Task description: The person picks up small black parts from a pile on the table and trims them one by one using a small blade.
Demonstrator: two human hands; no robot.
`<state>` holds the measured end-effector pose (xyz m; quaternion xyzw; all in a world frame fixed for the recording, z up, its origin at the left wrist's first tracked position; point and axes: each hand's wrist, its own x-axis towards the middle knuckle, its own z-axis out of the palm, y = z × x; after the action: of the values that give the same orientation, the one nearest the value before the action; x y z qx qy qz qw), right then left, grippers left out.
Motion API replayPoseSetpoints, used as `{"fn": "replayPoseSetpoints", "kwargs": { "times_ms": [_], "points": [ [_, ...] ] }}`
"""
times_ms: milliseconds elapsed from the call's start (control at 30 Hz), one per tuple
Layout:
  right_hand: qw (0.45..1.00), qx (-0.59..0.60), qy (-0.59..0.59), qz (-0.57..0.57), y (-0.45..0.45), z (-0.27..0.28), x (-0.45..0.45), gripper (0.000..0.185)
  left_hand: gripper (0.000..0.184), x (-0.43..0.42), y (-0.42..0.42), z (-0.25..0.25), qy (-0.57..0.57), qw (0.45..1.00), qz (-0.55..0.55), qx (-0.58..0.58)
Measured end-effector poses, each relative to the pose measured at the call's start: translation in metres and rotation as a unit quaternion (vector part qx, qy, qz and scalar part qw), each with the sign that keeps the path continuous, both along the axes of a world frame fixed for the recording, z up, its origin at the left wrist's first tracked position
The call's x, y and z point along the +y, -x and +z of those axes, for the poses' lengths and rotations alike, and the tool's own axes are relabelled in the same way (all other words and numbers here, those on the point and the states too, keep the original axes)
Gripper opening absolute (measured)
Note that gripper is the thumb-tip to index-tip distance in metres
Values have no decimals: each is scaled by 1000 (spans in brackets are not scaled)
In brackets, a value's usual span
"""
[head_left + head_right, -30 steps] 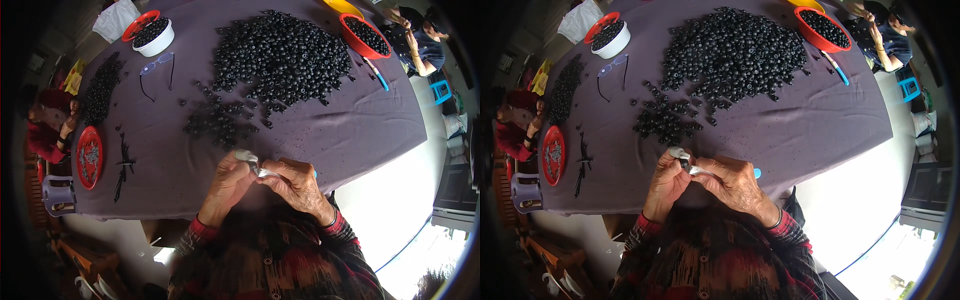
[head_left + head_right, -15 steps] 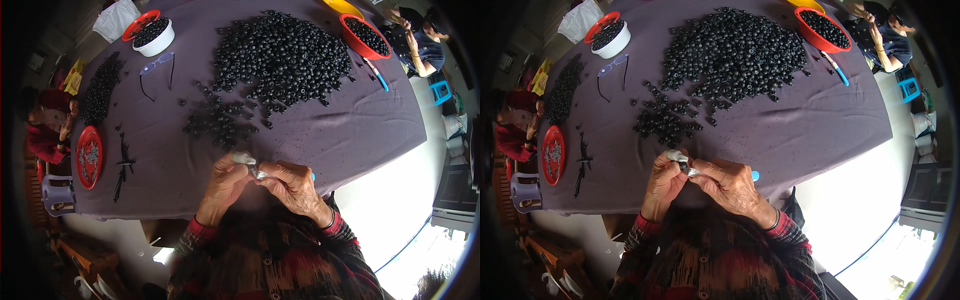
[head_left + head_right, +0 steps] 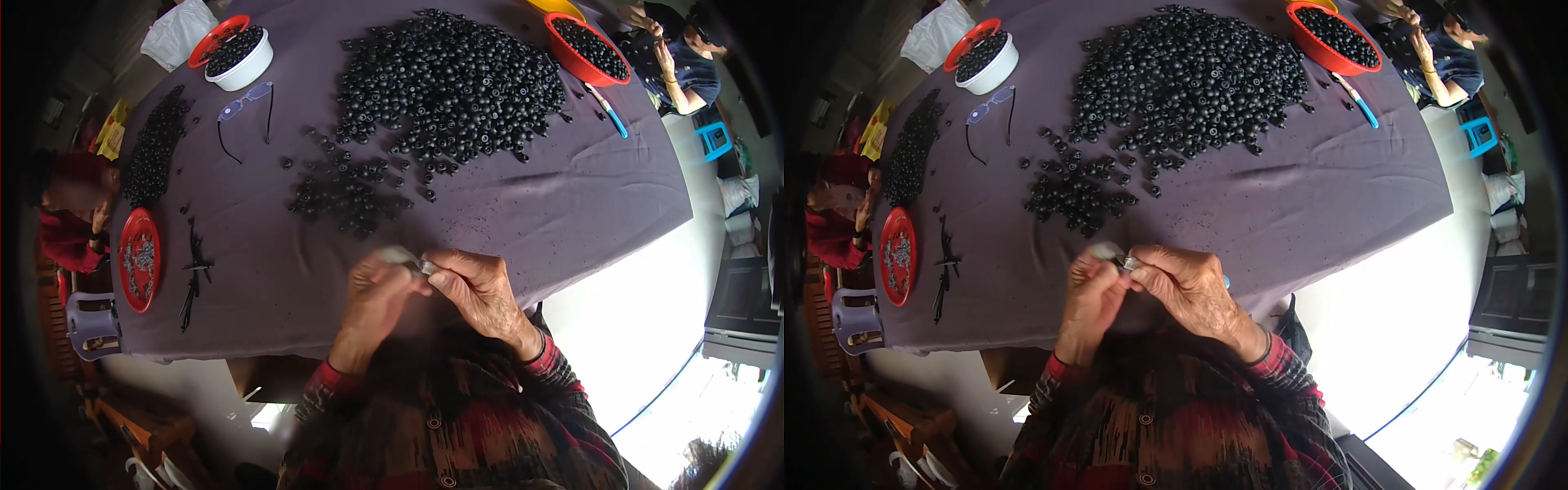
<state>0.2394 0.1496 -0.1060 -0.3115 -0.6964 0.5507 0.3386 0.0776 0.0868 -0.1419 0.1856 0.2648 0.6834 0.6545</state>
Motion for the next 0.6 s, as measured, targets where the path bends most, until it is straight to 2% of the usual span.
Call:
{"fn": "replayPoseSetpoints", "kwargs": {
  "times_ms": [67,100,200,233,333,433,600],
  "points": [
    [996,-11,-79,-47,-3,7,-2,26,18,3,6,2,26,1000,6,6],
    [993,-50,-73,-73,-5,7,2,29,20,4,7,4,26,1000,5,-3],
    [996,-82,17,-5,-14,16,13,30,27,9,12,16,27,999,-28,2],
    [1000,-2,17,-12,-10,6,12,32,28,8,12,17,26,999,-37,-1],
    [988,41,135,61,-10,16,16,36,31,7,14,12,14,998,-59,8],
    [959,123,224,125,4,27,12,33,33,7,12,8,11,997,-70,30],
    [946,96,288,117,15,27,14,18,32,3,16,5,5,995,-103,-15]
  ]
}}
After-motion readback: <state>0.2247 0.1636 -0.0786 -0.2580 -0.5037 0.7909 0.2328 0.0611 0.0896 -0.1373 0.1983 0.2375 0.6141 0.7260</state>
